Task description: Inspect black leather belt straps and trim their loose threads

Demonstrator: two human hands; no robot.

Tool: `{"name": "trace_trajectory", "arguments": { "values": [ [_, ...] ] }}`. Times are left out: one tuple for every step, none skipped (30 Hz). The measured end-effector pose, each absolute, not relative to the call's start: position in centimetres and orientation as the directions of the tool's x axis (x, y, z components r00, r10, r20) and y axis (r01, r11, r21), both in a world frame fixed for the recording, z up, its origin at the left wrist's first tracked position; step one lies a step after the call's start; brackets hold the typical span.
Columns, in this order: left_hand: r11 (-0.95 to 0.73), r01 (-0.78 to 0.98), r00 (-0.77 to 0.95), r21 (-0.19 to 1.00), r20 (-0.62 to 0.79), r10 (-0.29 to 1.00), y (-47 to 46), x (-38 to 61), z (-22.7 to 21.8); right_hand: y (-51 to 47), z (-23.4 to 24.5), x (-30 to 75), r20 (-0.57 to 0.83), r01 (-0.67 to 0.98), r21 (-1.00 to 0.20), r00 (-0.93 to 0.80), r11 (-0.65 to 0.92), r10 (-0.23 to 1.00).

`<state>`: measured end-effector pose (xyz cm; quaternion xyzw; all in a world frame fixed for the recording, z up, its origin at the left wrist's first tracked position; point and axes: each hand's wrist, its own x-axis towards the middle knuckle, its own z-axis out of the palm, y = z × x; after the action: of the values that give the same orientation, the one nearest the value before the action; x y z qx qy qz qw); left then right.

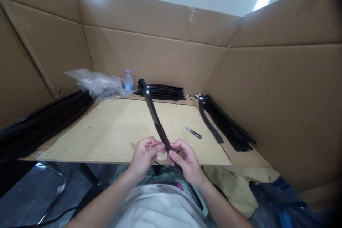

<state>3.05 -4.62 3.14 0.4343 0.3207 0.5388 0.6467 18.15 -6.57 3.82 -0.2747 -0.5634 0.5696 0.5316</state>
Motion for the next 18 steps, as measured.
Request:
{"name": "trace_trajectory", "arguments": {
  "values": [
    [0.032,-0.410,0.196,0.911,0.054,0.979,-4.51,3.11,2.97,-6.49,3.85,18.11,0.270,-0.297,-0.937,-0.276,0.185,0.923],
    [0.027,-0.409,0.182,0.912,0.053,0.982,-4.46,3.20,2.83,-6.40,3.86,18.08,0.248,-0.300,-0.940,-0.269,0.164,0.930],
    [0.028,-0.417,0.182,0.908,0.053,0.982,-4.45,3.32,2.74,-6.32,3.85,18.04,0.225,-0.304,-0.942,-0.263,0.140,0.938],
    [0.039,-0.433,0.199,0.900,0.053,0.979,-4.48,3.45,2.68,-6.25,3.81,18.01,0.203,-0.306,-0.945,-0.262,0.118,0.944],
    [0.060,-0.452,0.233,0.890,0.053,0.971,-4.54,3.57,2.67,-6.17,3.74,17.98,0.183,-0.301,-0.948,-0.258,0.101,0.949],
    [0.082,-0.467,0.274,0.880,0.056,0.960,-4.61,3.66,2.69,-6.11,3.64,17.95,0.165,-0.288,-0.953,-0.254,0.089,0.953],
    [0.099,-0.473,0.310,0.876,0.060,0.949,-4.68,3.72,2.74,-6.06,3.53,17.91,0.151,-0.271,-0.959,-0.249,0.081,0.957],
    [0.108,-0.469,0.338,0.876,0.065,0.939,-4.74,3.73,2.81,-6.04,3.43,17.87,0.139,-0.249,-0.966,-0.249,0.075,0.958],
    [0.107,-0.462,0.350,0.880,0.070,0.934,-4.79,3.72,2.87,-6.03,3.34,17.83,0.133,-0.223,-0.972,-0.252,0.077,0.958],
    [0.101,-0.455,0.351,0.885,0.073,0.934,-4.82,3.67,2.94,-6.06,3.29,17.80,0.135,-0.200,-0.976,-0.256,0.084,0.957],
    [0.092,-0.451,0.345,0.888,0.078,0.935,-4.84,3.61,2.99,-6.11,3.29,17.77,0.140,-0.184,-0.979,-0.263,0.093,0.955],
    [0.087,-0.449,0.345,0.889,0.082,0.935,-4.85,3.55,3.03,-6.19,3.34,17.75,0.144,-0.175,-0.980,-0.277,0.098,0.950],
    [0.090,-0.448,0.356,0.889,0.085,0.931,-4.85,3.50,3.06,-6.27,3.43,17.75,0.144,-0.172,-0.980,-0.295,0.096,0.945],
    [0.101,-0.449,0.377,0.888,0.085,0.922,-4.86,3.46,3.08,-6.36,3.53,17.76,0.141,-0.176,-0.980,-0.314,0.088,0.939],
    [0.117,-0.452,0.403,0.884,0.086,0.911,-4.88,3.43,3.10,-6.44,3.64,17.77,0.138,-0.186,-0.979,-0.330,0.079,0.934],
    [0.132,-0.457,0.428,0.879,0.087,0.900,-4.89,3.42,3.11,-6.50,3.72,17.79,0.138,-0.203,-0.977,-0.343,0.071,0.929],
    [0.145,-0.461,0.446,0.876,0.087,0.891,-4.90,3.40,3.12,-6.54,3.77,17.80,0.140,-0.223,-0.973,-0.351,0.062,0.926],
    [0.154,-0.459,0.455,0.875,0.083,0.887,-4.90,3.38,3.12,-6.57,3.78,17.80,0.140,-0.247,-0.968,-0.353,0.052,0.925]
  ]
}}
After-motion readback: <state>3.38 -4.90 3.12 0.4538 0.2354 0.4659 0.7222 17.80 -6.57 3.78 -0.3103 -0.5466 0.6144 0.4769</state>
